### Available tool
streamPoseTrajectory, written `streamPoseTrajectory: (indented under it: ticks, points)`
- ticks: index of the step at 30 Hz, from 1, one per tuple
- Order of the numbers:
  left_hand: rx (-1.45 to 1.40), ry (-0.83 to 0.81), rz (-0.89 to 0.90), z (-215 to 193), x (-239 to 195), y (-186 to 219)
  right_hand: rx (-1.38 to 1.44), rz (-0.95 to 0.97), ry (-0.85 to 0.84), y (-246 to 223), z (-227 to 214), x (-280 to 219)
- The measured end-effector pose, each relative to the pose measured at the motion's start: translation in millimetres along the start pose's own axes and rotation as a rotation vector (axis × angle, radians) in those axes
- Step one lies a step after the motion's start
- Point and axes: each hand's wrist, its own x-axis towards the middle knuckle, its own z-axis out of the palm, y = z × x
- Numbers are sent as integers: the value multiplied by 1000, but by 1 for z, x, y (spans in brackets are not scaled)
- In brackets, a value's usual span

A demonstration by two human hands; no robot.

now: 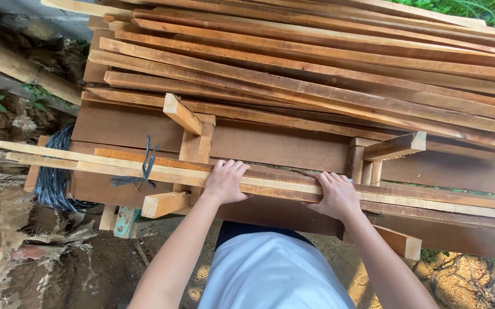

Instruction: The person arranges several thin wooden planks on a workbench and secures them into a bundle using black straps. They wrap the straps around the wood and tie them off, repeating the process to create a stable bundle before lifting it.

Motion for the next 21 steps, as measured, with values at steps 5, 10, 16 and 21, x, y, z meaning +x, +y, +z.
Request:
streamPoseTrajectory:
  ticks: [5, 10, 16, 21]
  points:
    - [6, 27, 6, 5, -2, 0, -56, -5, 65, 3, 12, -4]
    - [16, 48, 6, 12, -4, 2, -20, -13, 53, 3, 9, -5]
    - [-10, 62, 27, 16, 0, -10, 60, 27, -126, 0, 2, 9]
    - [-49, 6, -10, 1, -5, 0, 146, 39, -59, -10, -23, 3]
